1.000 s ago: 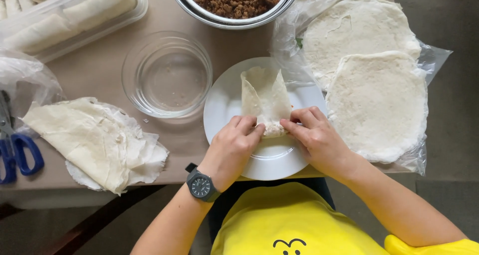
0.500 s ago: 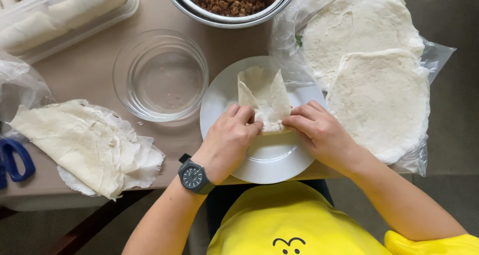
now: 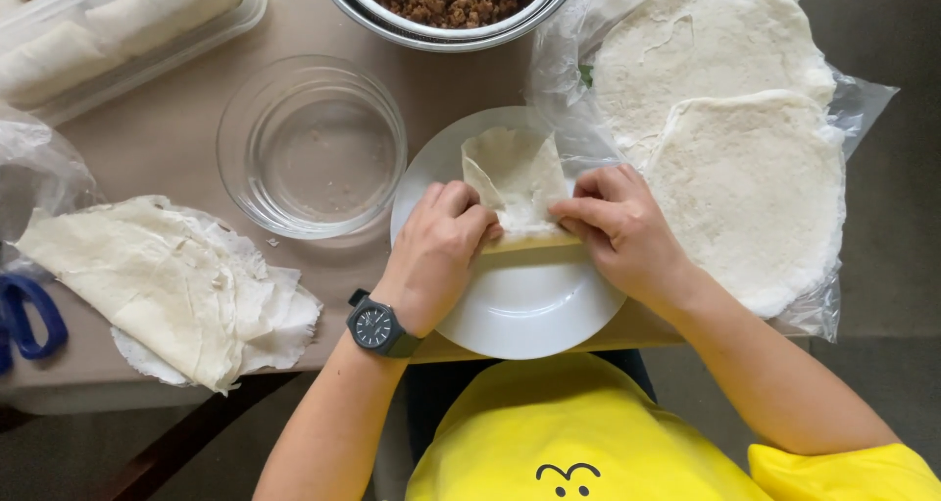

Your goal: The person is assembling spring rolls by placing meat filling onto wrappers and rolling them tightly.

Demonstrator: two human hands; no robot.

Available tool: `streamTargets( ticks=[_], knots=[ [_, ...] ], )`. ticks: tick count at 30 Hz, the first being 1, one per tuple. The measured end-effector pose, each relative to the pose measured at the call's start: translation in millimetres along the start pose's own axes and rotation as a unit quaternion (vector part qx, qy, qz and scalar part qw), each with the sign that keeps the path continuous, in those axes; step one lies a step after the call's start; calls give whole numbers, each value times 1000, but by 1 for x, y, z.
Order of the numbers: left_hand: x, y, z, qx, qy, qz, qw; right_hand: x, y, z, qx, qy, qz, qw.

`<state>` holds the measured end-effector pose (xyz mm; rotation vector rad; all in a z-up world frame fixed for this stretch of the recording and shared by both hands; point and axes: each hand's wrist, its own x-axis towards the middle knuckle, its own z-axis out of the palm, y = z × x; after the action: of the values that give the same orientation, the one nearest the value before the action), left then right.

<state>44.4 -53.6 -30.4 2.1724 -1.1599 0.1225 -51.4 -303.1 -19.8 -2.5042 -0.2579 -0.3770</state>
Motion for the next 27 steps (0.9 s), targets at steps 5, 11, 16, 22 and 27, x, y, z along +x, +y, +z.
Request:
streamTargets(
  ticks=[5,11,16,22,27],
  knots=[
    [-2,0,6,65,21,44,997,-10,-18,5,-60,16,-96,993],
    [-23,-8,9,118,46,111,986,-9,-23,0,-99,7,-147,984],
    [-21,12,-17,125,40,106,986,-11,-11,0,-106,3,-151,983],
    [-20,3,-6,138,39,114,983,4,-12,-13,-90,-40,-151,984],
    [-17,-1,-5,137,32,91,986,13,0,-15,-53,-62,-130,988]
  ],
)
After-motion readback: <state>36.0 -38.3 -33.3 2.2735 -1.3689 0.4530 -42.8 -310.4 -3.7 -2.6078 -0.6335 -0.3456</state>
